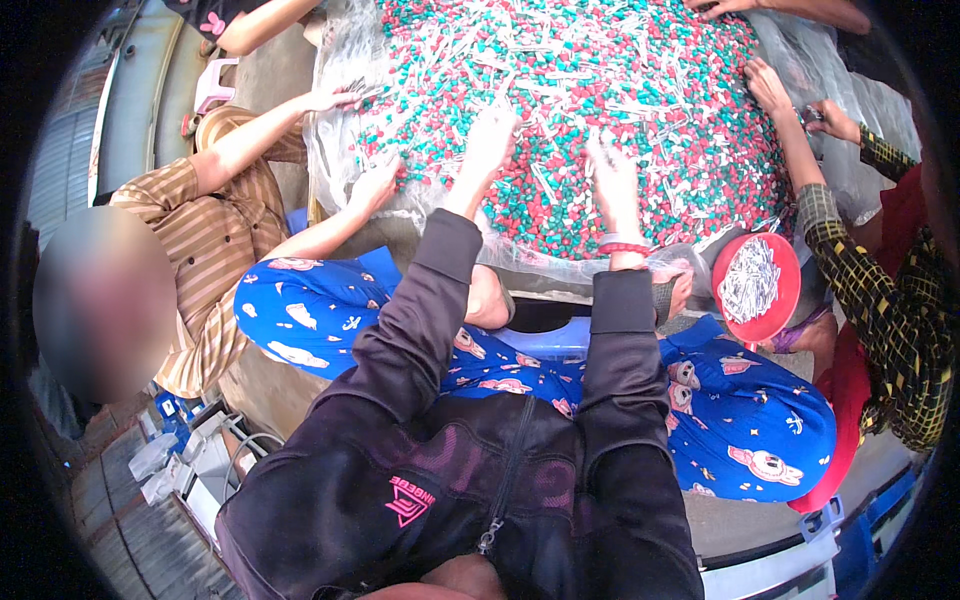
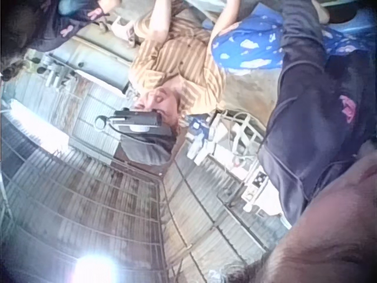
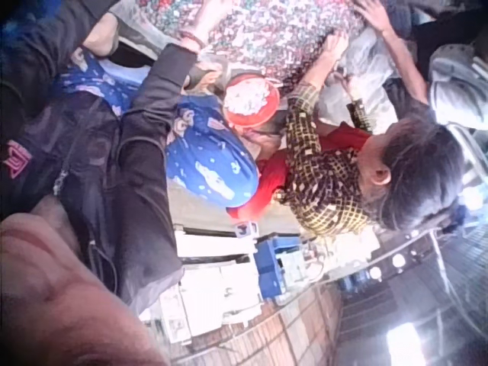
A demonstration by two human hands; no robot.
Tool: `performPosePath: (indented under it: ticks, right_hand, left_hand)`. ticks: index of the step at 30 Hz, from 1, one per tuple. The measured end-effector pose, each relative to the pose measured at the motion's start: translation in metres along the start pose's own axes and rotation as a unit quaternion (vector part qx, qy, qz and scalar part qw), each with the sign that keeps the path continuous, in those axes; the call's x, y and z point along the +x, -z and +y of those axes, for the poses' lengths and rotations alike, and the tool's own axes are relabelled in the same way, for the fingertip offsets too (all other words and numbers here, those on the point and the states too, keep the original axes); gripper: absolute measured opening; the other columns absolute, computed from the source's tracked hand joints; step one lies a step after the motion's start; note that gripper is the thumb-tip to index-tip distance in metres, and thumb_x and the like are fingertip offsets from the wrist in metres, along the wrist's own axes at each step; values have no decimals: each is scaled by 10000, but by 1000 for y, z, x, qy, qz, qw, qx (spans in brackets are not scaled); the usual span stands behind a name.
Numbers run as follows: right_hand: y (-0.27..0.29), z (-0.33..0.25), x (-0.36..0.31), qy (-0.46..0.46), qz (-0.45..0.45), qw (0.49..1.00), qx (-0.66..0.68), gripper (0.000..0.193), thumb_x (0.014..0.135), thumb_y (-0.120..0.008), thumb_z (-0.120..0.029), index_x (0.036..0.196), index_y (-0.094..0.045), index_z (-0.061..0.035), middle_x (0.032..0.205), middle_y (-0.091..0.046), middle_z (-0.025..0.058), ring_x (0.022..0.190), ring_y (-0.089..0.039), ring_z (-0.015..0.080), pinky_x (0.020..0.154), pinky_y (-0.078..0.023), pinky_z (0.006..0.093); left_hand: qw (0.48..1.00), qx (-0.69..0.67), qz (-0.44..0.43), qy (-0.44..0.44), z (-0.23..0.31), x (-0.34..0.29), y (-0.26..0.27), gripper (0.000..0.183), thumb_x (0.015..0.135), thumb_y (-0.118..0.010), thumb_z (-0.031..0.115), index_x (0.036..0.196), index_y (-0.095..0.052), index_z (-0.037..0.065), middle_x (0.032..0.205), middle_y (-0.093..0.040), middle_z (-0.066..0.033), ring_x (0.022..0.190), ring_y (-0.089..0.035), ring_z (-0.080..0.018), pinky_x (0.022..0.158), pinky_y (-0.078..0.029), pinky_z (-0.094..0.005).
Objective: The person works with others to sort a large pile of small red, white, and green items on a plastic sheet on a board, picking them up by hand and placing them into a small red bowl.
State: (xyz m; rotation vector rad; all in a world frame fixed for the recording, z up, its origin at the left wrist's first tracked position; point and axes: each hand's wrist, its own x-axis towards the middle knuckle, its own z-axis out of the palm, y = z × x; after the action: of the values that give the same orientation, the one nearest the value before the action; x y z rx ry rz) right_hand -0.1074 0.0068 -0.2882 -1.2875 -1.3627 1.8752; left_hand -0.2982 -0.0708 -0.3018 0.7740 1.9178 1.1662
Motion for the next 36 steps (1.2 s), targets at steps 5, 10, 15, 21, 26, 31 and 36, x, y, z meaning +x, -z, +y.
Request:
performPosePath:
  ticks: [5, 10, 15, 21, 26, 31, 36]
  right_hand:
    - [17, -55, -8, -40, -110, 956, 270, 206, 871, -525, -265, 832, -525, -63, 689, -564, 42, 490, -461, 67, 401, -364, 181]
    - [-13, -54, -14, -32, -167, 985, -10, 186, 855, -548, -261, 834, -543, -76, 607, -450, -41, 467, -345, 17, 396, -275, 162]
    - [-35, 9, -19, 34, -134, 952, -274, 320, 830, -564, -317, 943, -594, -19, 751, -568, 47, 611, -493, 125, 565, -387, 259]
    - [-58, 60, -46, 177, 8, 819, -545, 409, 790, -456, -101, 1163, -425, 64, 842, -594, 215, 788, -578, 354, 790, -431, 431]
    - [-50, 31, -30, 53, -23, 927, -370, 286, 768, -550, -145, 1007, -544, 12, 858, -586, 261, 746, -579, 419, 664, -463, 478]
    - [-26, 14, -12, -44, -50, 983, 169, 396, 859, -524, -200, 1204, -434, -29, 914, -603, 75, 777, -589, 172, 693, -489, 322]
    - [-3, -18, -31, -69, -151, 910, 381, 321, 886, -495, -227, 1114, -486, 0, 1044, -560, 133, 921, -576, 232, 789, -490, 420]
  left_hand:
    - [992, -104, -20, 72, -6, -19, 38, 273, 865, -404, 271, 899, -536, 35, 680, -585, -92, 551, -588, -162, 441, -454, -275]
    - [899, 407, 160, -32, -83, -55, 44, 345, 831, -486, 299, 1030, -499, 18, 781, -609, -173, 633, -597, -295, 583, -480, -380]
    - [876, 448, 85, -158, -86, -67, 7, 365, 789, -567, 272, 1048, -503, 22, 794, -589, -168, 743, -563, -333, 666, -441, -424]
    - [923, 380, 61, 6, -25, -51, 5, 629, 754, -603, 396, 1208, -431, -4, 726, -575, -205, 662, -559, -330, 599, -440, -420]
    - [996, 0, 73, 43, 15, -29, 9, 405, 819, -527, 371, 844, -546, -33, 749, -579, -125, 696, -556, -215, 580, -415, -350]
    - [953, -224, -63, 193, 51, -24, 6, 503, 859, -485, 329, 1246, -379, 26, 754, -569, -56, 472, -487, -127, 389, -385, -264]
    - [967, 223, -102, -62, 66, -16, -32, 514, 851, -493, 313, 1209, -365, -33, 934, -588, -246, 998, -527, -382, 792, -426, -442]
